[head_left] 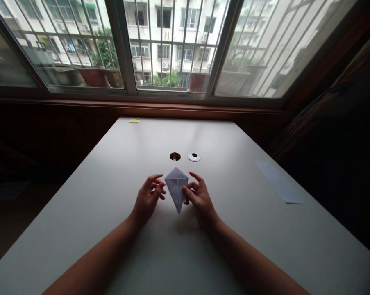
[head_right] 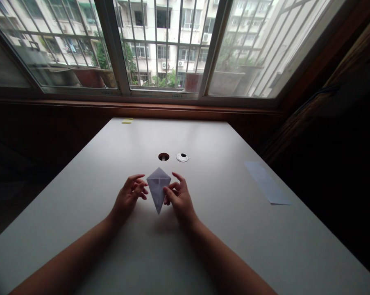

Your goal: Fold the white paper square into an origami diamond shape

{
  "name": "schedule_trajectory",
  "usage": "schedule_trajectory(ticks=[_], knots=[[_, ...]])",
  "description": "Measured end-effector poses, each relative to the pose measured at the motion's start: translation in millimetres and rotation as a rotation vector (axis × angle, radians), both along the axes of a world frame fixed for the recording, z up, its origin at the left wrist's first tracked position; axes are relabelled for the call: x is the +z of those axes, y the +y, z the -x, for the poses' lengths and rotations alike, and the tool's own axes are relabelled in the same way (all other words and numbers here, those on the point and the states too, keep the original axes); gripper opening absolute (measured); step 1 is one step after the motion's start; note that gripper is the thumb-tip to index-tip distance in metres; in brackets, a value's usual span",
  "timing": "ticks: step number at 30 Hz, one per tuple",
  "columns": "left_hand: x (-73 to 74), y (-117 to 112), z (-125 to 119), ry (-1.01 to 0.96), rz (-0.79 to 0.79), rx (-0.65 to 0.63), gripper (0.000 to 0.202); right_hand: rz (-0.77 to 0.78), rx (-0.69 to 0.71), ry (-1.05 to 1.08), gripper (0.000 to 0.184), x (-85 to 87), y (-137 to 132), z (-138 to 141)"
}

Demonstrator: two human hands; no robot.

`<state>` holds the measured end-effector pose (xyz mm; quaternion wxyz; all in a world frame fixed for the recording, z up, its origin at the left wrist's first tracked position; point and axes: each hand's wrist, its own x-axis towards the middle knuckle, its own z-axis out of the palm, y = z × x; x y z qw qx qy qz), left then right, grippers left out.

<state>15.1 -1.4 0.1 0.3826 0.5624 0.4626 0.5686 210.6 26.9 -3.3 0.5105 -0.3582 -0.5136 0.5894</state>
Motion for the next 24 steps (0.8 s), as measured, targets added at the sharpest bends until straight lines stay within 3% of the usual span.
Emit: schedule_trajectory(ticks=[3, 7, 12, 19, 24], knots=[[-2.4, 0.6, -1.4, 0.033, 0.045, -0.121, 0.039, -0.033, 0.054, -0.044, 0.049, -3.6, 0.6, -0.1], [-4.7, 2.4, -0.6, -0.017, 0.074, -0.131, 0.052, -0.058, 0.098, -0.094, 0.04, -9.1, 3.1, 0.0], [-5.0, 5.5, 2.9, -0.002, 0.132, -0.185, 0.037, -0.053, 0.126, -0.091, 0.045, -12.5, 4.8, 1.2], [-8.3, 10.1, 6.3, -0.11, 0.206, -0.25, 0.043, -0.05, 0.139, -0.125, 0.036, -10.6, 1.8, -0.4], [-5.5, 10.0, 7.0, -0.113, 0.233, -0.277, 0.034, -0.026, 0.119, -0.119, 0.029, -6.3, 0.1, -0.5]])
